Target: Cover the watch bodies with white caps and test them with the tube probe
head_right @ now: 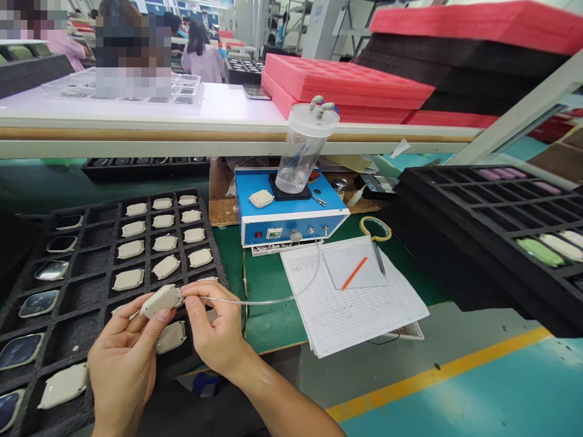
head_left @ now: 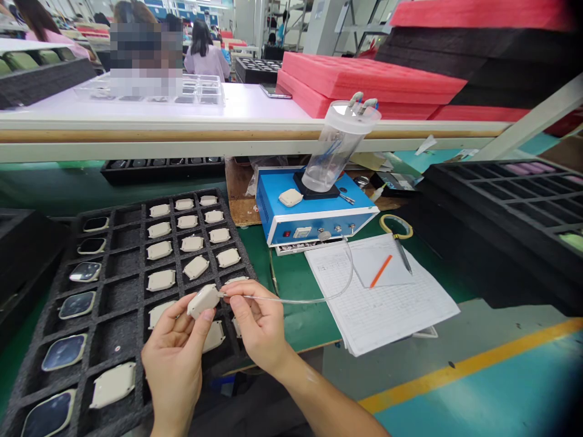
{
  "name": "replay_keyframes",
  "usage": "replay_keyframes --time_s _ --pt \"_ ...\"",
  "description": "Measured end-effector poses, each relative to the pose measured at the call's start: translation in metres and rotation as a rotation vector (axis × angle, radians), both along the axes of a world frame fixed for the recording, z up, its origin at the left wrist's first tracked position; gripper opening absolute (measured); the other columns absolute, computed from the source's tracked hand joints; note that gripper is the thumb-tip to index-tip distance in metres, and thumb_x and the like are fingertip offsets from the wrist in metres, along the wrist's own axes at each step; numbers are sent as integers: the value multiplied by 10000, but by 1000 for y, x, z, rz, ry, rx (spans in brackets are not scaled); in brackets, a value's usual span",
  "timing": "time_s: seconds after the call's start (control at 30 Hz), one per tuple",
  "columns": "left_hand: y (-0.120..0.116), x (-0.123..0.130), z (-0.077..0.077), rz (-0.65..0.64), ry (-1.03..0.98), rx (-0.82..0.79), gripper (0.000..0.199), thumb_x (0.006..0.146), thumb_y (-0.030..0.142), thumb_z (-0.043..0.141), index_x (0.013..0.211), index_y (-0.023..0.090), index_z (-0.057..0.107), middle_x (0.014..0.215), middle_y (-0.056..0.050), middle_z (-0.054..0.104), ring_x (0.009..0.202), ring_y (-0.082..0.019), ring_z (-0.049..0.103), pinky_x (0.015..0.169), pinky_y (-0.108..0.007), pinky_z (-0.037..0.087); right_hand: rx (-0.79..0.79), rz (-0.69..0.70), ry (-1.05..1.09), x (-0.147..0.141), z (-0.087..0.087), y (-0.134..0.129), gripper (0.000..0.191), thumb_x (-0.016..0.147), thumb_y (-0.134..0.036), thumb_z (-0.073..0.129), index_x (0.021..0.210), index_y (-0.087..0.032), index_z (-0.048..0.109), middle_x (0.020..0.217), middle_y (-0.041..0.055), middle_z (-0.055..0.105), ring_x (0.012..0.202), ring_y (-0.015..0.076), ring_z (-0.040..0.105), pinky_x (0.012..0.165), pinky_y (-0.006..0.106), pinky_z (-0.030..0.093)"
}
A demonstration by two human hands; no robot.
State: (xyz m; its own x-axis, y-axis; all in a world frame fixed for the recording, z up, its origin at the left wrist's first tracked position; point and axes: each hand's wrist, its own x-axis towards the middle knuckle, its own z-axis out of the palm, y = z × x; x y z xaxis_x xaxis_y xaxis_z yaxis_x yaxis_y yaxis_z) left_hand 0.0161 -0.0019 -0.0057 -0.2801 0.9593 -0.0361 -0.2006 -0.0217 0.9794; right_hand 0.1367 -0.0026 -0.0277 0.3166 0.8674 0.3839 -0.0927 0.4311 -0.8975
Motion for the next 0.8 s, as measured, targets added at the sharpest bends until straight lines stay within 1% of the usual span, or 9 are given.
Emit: replay_keyframes --time_s 0.17,0.37,0.43,0.5,0.53,0.6,0.67,0.73,0.8 --pt "0 -1 1 4 24 -8 476 710 366 965 1088 173 748 1066 -101 839 972 -249 815 857 -282 661 -3 2 -5 0 1 -1 179 1019 -292 609 1020 -217 772 1026 96 782 975 205 757 849 336 663" --pt "2 1 -4 -16 -12 2 435 727 319 957 1085 184 749 1059 -79 840 962 -208 810 855 -233 637 3 -3 -17 1 0 2 177 1020 -277 607 1024 -216 773 1035 95 783 981 206 759 848 337 661" --pt "-3 4 -4 -10 5 18 410 743 319 939 1076 180 746 1054 -82 837 960 -212 808 875 -255 632 1 -7 -37 2 0 -3 169 1016 -265 615 1017 -217 778 1033 90 788 981 205 762 845 334 661" --pt "-9 2 -1 -39 62 35 359 788 340 887 1069 172 740 1035 -96 831 942 -234 805 867 -302 635 -1 -50 -49 2 -2 -10 164 1013 -254 625 998 -218 785 1019 81 795 977 201 768 849 333 665" --pt "-11 -3 2 -59 128 47 328 823 348 844 1079 171 740 1030 -102 826 931 -243 801 855 -324 633 -4 -84 -41 2 -3 -13 162 1011 -250 632 984 -217 788 1013 77 798 970 198 772 847 334 670" --pt "-12 -22 10 -43 372 84 301 886 340 751 1141 180 739 1080 -110 810 963 -255 778 873 -360 610 -27 -138 1 1 -6 -17 143 1000 -250 657 966 -213 791 998 69 799 946 197 783 821 334 686" --pt "-13 -51 16 64 697 110 321 929 328 670 1218 200 727 1174 -114 782 1054 -272 735 947 -402 564 -65 -141 28 1 -9 -19 119 980 -262 690 961 -206 793 990 71 798 920 203 791 789 343 699" --pt "-14 -82 19 164 972 73 325 961 335 600 1240 215 718 1214 -119 761 1119 -301 688 1011 -458 512 -90 -117 29 0 -9 -20 115 964 -279 713 953 -200 795 984 78 799 911 213 795 772 356 708" --pt "-15 -104 17 150 1155 -12 324 985 342 536 1210 209 729 1161 -137 764 1118 -339 667 1023 -520 485 -92 -100 26 0 -8 -22 120 958 -291 722 938 -198 797 972 79 799 907 214 797 771 359 711"
